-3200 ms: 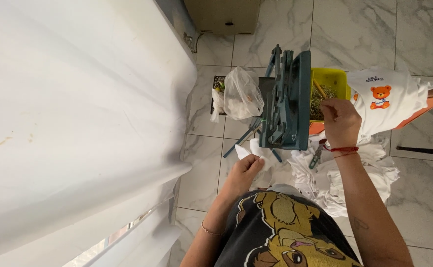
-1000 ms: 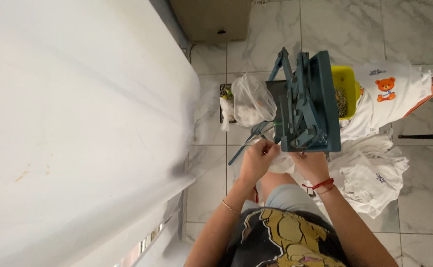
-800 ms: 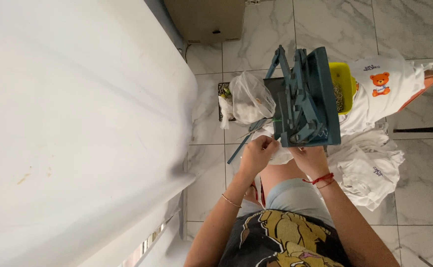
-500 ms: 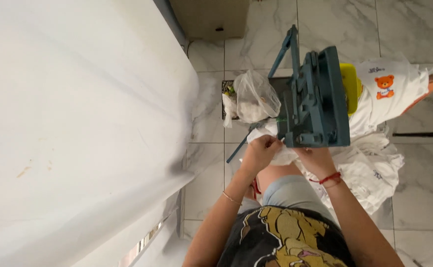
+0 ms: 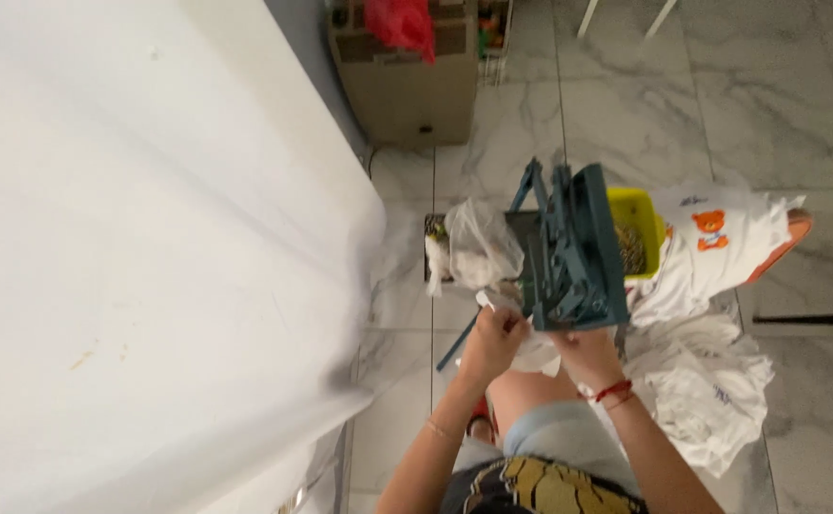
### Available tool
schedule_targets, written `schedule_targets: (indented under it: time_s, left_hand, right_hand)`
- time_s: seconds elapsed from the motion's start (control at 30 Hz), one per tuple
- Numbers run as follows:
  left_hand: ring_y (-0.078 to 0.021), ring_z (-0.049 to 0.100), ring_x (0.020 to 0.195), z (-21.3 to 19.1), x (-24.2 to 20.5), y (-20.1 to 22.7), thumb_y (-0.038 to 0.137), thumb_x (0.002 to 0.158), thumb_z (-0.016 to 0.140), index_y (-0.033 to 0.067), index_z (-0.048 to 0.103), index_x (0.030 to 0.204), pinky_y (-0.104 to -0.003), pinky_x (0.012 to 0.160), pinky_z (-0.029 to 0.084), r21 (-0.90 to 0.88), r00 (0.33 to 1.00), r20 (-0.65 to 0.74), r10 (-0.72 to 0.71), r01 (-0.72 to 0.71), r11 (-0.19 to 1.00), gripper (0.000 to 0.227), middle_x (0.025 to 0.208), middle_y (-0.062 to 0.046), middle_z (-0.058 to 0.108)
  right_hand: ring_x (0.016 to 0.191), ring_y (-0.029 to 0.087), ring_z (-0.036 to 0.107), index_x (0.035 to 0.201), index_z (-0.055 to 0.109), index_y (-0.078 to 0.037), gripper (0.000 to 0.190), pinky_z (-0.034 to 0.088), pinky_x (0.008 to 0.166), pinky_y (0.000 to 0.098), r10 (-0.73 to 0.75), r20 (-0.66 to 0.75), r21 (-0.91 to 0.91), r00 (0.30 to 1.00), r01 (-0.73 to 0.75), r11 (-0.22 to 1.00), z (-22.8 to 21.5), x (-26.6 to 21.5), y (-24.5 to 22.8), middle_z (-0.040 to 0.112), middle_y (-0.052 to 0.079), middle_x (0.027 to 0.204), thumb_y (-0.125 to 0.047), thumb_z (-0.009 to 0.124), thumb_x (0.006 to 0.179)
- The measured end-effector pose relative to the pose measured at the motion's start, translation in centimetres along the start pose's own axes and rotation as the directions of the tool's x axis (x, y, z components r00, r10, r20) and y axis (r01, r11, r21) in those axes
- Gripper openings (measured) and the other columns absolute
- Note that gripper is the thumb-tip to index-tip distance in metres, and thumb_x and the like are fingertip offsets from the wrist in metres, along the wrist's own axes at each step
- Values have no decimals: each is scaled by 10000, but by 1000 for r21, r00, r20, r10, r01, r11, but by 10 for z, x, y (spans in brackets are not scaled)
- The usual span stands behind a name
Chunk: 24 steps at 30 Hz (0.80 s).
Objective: Attaching small metal fasteners to white t-shirts using a manual press machine.
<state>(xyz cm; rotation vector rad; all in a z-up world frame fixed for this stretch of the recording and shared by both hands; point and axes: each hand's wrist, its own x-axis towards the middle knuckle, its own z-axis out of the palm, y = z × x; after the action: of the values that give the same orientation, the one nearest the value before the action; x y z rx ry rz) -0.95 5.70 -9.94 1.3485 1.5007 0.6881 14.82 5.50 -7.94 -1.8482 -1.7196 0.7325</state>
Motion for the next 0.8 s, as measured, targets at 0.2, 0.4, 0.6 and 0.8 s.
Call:
schedule_targets:
  time_s: [0.2, 0.4, 0.6, 0.8]
  left_hand:
    - [-97, 330, 513, -13, -39, 66, 225, 833, 469, 133, 410, 707, -278, 500, 277, -200, 982, 52, -180, 187, 962, 166, 585, 15, 389]
    - [-157, 481, 653, -8, -63, 83, 272, 895, 375, 111, 444, 816, -283, 612, 353, -200, 984, -89, -153, 133, 971, 192, 753, -30, 511]
    - [-245, 515, 671, 26, -57, 61, 266, 878, 376, 120, 410, 837, -315, 642, 383, -217, 957, -238, -164, 112, 970, 156, 784, -76, 537]
    - [-151, 424, 592, 17, -70, 89, 246, 888, 365, 110, 401, 840, -293, 561, 360, -320, 936, -203, -288, 214, 923, 149, 727, -38, 482]
  right_hand:
    - [665, 159, 555, 707, 536, -102, 285, 408, 637, 266, -187, -105, 148, 977, 201, 968, -36, -36, -31, 552, 28, 707, -379, 601, 717]
    - [814, 204, 574, 846, 561, -95, 107, 437, 719, 285, -380, 216, 264, 899, 321, 909, -37, -56, -22, 575, 64, 836, -168, 571, 769]
    - [967, 124, 563, 980, 541, -178, 396, 418, 786, 225, -146, 590, 266, 794, -21, 964, -96, -38, -70, 573, -10, 1028, -193, 735, 635]
    - [885, 208, 612, 1015, 474, -104, 327, 490, 709, 295, -340, 451, 344, 825, 191, 920, -68, -51, -42, 585, 69, 1015, -73, 575, 706]
